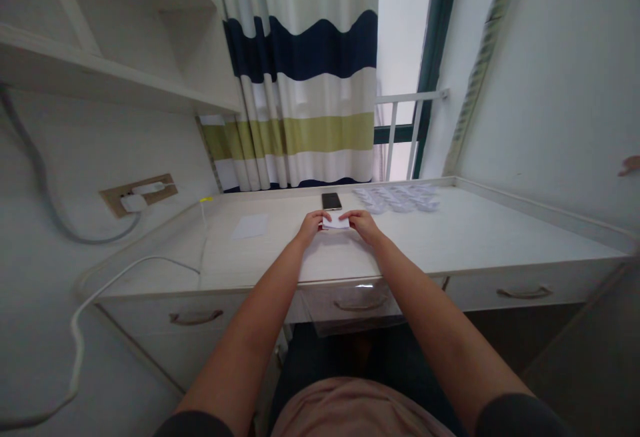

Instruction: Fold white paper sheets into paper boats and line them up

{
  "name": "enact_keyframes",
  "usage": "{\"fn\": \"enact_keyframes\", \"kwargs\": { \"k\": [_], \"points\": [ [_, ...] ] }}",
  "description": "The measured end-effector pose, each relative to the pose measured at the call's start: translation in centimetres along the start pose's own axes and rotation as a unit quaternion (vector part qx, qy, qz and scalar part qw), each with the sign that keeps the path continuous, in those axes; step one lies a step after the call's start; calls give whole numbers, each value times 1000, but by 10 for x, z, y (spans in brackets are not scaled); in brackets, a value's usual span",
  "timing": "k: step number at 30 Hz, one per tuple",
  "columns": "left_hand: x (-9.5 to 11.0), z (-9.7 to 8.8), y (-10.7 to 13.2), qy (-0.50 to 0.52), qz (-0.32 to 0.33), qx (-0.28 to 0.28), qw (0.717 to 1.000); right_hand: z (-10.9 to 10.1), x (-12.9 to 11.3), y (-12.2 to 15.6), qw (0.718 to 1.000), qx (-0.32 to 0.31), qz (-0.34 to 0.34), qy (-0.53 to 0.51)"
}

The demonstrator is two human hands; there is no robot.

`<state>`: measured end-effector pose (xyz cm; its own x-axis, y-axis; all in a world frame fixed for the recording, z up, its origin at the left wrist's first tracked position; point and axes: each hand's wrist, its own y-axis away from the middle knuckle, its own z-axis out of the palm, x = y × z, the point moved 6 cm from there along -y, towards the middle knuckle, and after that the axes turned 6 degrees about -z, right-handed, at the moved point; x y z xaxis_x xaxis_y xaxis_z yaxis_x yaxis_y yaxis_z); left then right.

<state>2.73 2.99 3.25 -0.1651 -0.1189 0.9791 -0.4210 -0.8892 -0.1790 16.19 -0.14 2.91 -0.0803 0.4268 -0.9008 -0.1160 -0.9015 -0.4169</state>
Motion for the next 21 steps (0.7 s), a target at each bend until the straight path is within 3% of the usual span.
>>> {"fn": "enact_keyframes", "kwargs": {
  "k": [13, 17, 21],
  "points": [
    [5, -4, 0, -112, 53, 35, 992, -2, -1, 4, 999, 19, 34, -24],
    [3, -3, -2, -139, 71, 22, 988, -4, 6, 3, 998, 30, 61, 1],
    [1, 1, -2, -114, 66, -12, 991, -4, 8, 0, 999, -2, 34, 42]
  ]
}}
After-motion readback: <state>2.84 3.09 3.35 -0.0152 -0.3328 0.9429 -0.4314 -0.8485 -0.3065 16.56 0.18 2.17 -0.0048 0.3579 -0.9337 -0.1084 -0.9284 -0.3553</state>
